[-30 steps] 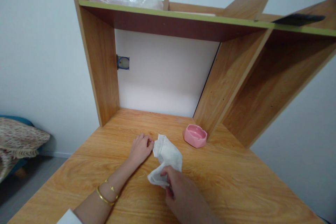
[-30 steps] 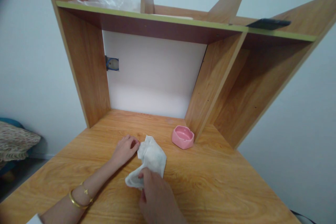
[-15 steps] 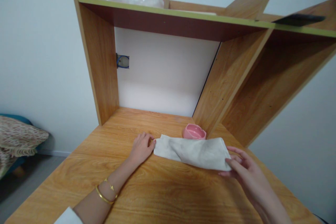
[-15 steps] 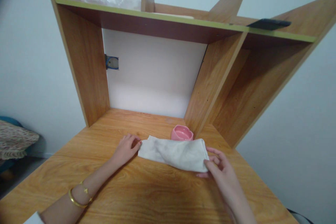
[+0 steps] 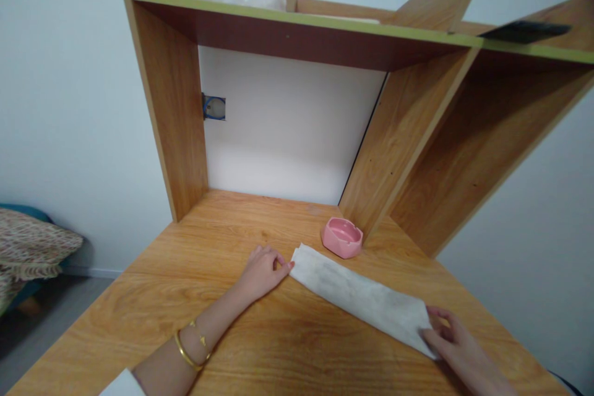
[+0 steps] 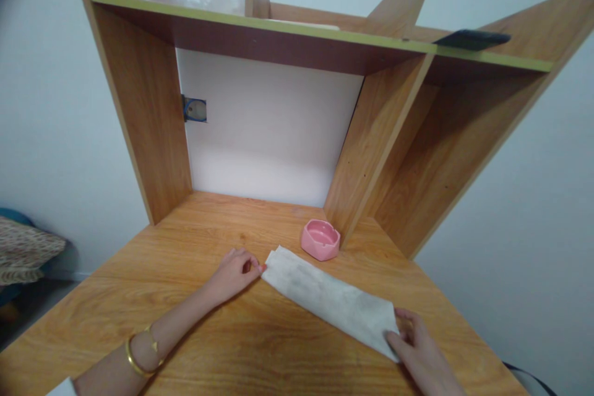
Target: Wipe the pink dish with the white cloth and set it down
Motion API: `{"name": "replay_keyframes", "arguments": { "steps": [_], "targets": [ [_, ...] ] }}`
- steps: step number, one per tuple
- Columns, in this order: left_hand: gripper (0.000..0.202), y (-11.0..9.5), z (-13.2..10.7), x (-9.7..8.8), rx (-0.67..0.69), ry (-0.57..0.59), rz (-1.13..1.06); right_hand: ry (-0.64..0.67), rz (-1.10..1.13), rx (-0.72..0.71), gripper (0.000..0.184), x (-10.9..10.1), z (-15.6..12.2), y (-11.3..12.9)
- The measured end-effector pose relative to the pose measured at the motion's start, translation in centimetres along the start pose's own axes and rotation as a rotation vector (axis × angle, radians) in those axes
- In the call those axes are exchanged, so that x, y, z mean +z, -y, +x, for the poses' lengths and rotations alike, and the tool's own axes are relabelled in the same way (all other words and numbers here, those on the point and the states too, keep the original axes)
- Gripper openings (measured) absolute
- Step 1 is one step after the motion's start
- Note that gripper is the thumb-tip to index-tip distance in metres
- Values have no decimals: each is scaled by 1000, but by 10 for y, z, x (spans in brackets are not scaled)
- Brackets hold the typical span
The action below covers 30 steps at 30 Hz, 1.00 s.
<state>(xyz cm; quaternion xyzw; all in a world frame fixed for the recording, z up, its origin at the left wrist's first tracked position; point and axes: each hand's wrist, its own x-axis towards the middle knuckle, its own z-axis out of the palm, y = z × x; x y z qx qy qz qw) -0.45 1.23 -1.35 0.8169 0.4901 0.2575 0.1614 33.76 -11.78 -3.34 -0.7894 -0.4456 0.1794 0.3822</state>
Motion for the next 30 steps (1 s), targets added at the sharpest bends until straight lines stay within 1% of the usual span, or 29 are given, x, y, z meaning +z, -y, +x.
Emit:
{"name": "replay_keyframes", "arguments": {
  "steps": [5,7,9,12,14,15,16,17,18,20,22,24,26,28,30],
  "targets": [
    [22,-12,0,8,30,95,1,35,-94,21,40,0,5,6],
    [20,-14,1,3,28,129,23,68,-84,29,40,2,7,7],
    [19,-11,1,-8,30,185,36,116,-45,19,41,6,6,6],
    [18,0,0,-36,62,387,-3,155,33,-55,43,15,-1,5],
    [22,11,-1,-54,87,742,-132,145,59,-101,43,18,-6,7],
    [26,15,-1,-61,102,848,-174,152,61,-109,44,19,-8,9],
    [33,19,-1,-67,94,875,-207,161,58,-106,45,18,-9,11],
    [39,22,-1,-70,73,849,-232,175,55,-91,46,17,-9,14],
    [44,24,0,-72,54,782,-257,191,52,-73,46,16,-9,17],
    [44,24,2,-68,30,593,-305,198,54,-44,47,14,-7,23],
    [41,23,4,-60,47,449,-322,185,63,-24,48,14,-4,27],
    [38,21,4,-51,78,407,-278,180,79,-20,46,16,-2,29],
    [31,21,3,-45,102,411,-204,175,92,-24,41,19,0,28],
    [24,20,2,-43,110,396,-154,151,88,-42,36,21,1,25],
    [20,19,1,-44,116,357,-141,122,73,-59,32,21,2,22]
  ]
}}
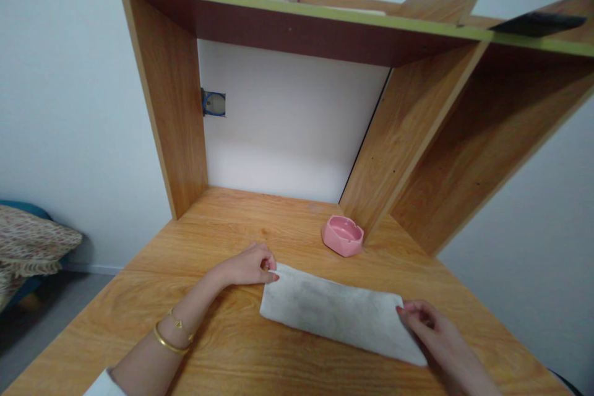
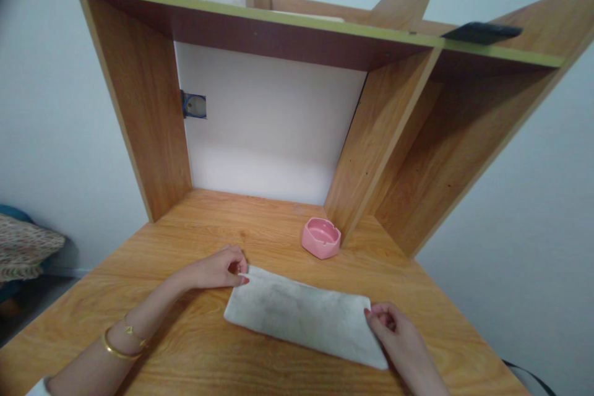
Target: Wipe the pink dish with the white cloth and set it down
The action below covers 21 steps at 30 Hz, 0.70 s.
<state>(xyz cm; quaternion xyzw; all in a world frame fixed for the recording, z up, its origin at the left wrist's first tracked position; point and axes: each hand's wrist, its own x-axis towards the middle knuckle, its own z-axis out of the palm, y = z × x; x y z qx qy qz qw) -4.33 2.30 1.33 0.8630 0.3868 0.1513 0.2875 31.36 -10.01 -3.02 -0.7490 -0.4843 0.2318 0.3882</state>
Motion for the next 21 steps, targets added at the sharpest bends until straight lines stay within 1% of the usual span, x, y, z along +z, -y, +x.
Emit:
{"name": "replay_keyframes", "arguments": {
  "steps": [4,8,11,14,15,17,19,21],
  "targets": [
    [19,-5,3,-1,13,-122,8,-31,-54,11,29,-4,-3,-1],
    [17,-6,10,10,-14,-235,81,-13,-154,2,28,-7,-5,0],
    [13,-4,13,21,-49,-285,157,-24,-208,23,31,-9,-5,-2],
    [15,-6,13,24,-37,-332,196,-81,-257,81,38,-11,-6,-2],
    [15,-8,12,23,-16,-339,199,-74,-276,97,39,-12,-7,-1],
    [13,-14,10,20,56,-321,194,5,-309,110,40,-14,-8,0],
    [13,-24,6,20,154,-270,187,105,-308,92,39,-15,-10,0],
    [17,-37,1,22,248,-210,193,142,-278,65,37,-15,-11,0]
  ]
}}
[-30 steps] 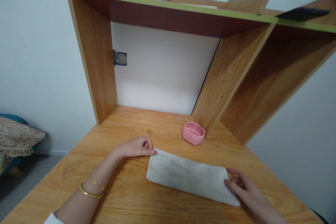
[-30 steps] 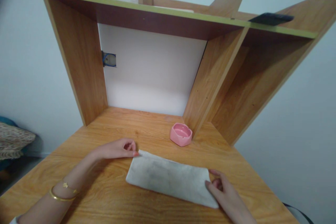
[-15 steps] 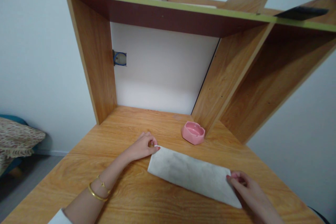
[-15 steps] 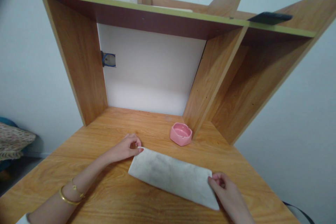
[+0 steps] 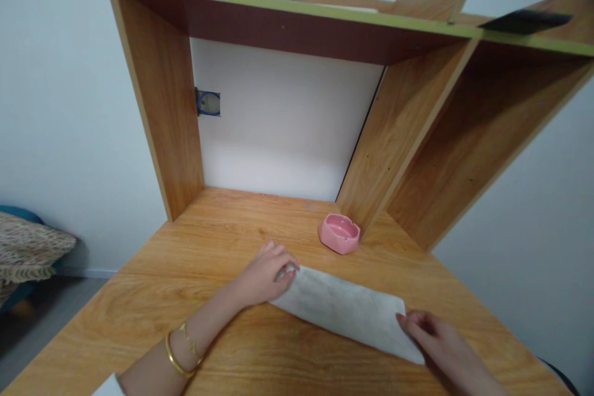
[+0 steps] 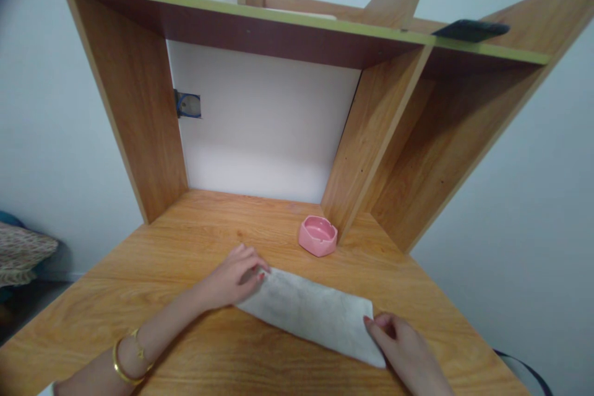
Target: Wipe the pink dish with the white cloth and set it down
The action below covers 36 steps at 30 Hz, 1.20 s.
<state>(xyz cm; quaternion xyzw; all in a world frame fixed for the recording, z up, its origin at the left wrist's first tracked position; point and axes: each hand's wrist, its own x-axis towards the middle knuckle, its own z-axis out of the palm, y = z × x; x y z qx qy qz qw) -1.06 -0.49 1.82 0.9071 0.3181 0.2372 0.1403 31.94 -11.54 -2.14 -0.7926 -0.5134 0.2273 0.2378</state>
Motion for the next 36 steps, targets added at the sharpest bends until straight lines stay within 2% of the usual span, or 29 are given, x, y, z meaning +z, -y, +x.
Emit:
{"name": "replay_keyframes", "arguments": {
  "steps": [6,11,15,19,23,27,29,32,36],
  "targets": [
    [29,-38,-9,13,236,128,7,-26,121,-19,30,-7,-5,13],
    [34,-45,-13,27,256,176,30,-5,236,-11,30,-19,-12,40],
    [33,-46,-12,26,252,165,40,-14,280,-39,29,-25,-16,79],
    [26,-35,-5,14,176,88,37,21,307,-190,25,-21,-14,135],
    [31,-4,1,1,-118,-72,93,61,358,-271,17,6,-10,187],
    [24,22,2,-6,-331,-127,122,216,299,-273,19,51,-2,215],
    [24,28,1,-8,-375,-133,156,255,194,-303,18,72,3,220],
    [23,33,0,-8,-396,-106,251,194,-23,-411,15,96,6,222],
    [22,34,0,-9,-392,-104,327,144,-145,-469,9,109,3,225]
  ]
}}
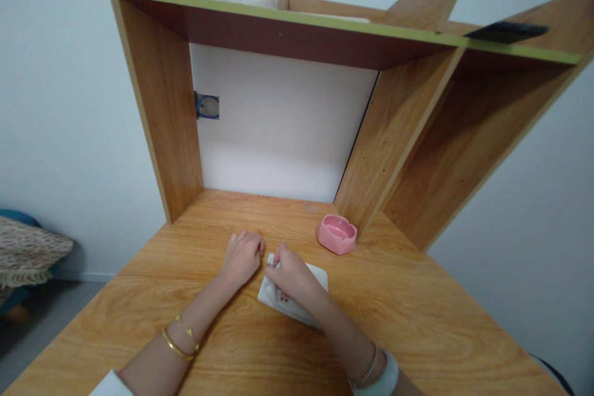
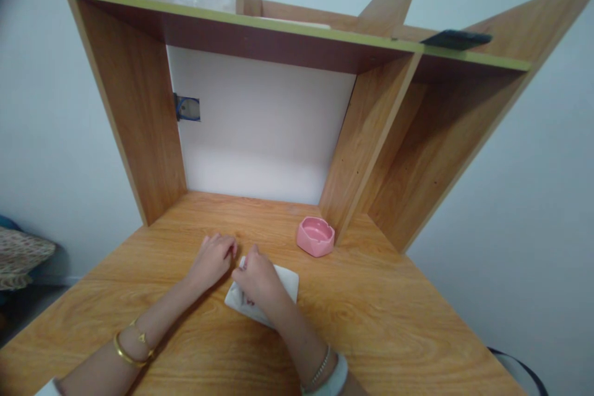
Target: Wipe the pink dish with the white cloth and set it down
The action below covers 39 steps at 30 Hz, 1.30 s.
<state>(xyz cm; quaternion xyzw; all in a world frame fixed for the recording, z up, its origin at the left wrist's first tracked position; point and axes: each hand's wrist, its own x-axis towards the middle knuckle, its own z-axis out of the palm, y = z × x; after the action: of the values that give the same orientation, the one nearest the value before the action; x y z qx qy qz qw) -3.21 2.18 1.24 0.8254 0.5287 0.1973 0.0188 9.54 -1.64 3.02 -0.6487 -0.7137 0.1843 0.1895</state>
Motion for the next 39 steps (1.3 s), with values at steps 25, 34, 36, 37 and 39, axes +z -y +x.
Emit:
{"name": "replay_keyframes", "arguments": {
  "steps": [25,34,36,37,39],
  "targets": [
    [12,-11,-5,-2,154,-24,-52,258,345,276,31,-36,-38,-105],
    [12,-12,-6,0,135,-38,-42,156,200,374,29,-92,-32,-173],
    [12,-12,-6,0,137,-30,-48,108,141,397,30,-104,-31,-182],
    [11,-13,-6,0,138,-27,-50,82,108,410,30,-108,-31,-185],
    [11,-13,-6,1,139,-23,-55,40,51,435,30,-111,-31,-185]
  ]
}}
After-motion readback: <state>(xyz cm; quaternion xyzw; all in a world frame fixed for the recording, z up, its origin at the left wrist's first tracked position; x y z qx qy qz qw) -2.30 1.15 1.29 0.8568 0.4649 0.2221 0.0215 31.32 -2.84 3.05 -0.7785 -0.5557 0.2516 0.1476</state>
